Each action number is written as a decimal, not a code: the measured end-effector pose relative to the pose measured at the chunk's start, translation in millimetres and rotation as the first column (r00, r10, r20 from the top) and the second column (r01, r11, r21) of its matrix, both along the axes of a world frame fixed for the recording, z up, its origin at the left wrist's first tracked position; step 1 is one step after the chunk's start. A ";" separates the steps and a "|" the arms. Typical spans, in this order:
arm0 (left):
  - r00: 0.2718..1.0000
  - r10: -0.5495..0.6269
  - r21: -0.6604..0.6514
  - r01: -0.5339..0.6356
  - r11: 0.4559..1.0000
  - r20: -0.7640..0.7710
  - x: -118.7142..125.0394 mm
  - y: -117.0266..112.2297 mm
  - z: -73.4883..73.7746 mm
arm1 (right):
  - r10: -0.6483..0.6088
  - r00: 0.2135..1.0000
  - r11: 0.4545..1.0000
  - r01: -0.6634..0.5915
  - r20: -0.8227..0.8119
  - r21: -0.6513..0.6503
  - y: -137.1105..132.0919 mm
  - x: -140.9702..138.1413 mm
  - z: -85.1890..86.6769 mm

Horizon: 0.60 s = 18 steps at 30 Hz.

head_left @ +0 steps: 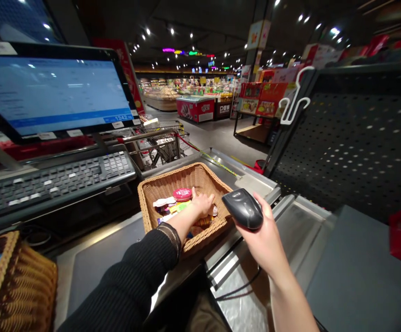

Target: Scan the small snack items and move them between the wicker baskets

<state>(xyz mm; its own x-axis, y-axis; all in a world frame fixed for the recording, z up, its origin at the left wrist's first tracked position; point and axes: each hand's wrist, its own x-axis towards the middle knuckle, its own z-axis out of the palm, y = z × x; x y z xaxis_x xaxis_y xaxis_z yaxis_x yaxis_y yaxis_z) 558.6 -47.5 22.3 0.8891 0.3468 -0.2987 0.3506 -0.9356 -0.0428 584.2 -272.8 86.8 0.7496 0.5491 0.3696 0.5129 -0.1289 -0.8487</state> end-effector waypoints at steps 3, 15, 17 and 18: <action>0.999 0.051 -0.045 -0.051 0.998 0.001 -2.9 -2.0 13.1 | -0.003 1.000 1.000 0.003 -0.027 0.008 -2.9 -3.0 3.5; 0.921 0.137 -0.013 -0.143 0.990 0.365 -143.2 3.6 97.9 | 0.036 0.999 0.999 -0.036 -0.011 -0.014 4.3 -34.5 16.3; 0.883 0.174 0.036 -0.210 0.977 0.436 -193.7 6.2 102.6 | 0.067 0.998 0.998 -0.067 0.013 -0.021 8.2 -40.7 15.1; 0.863 0.199 0.058 -0.254 0.965 0.465 -220.8 7.6 104.0 | 0.070 0.997 0.997 -0.069 0.029 -0.038 10.3 -43.5 13.7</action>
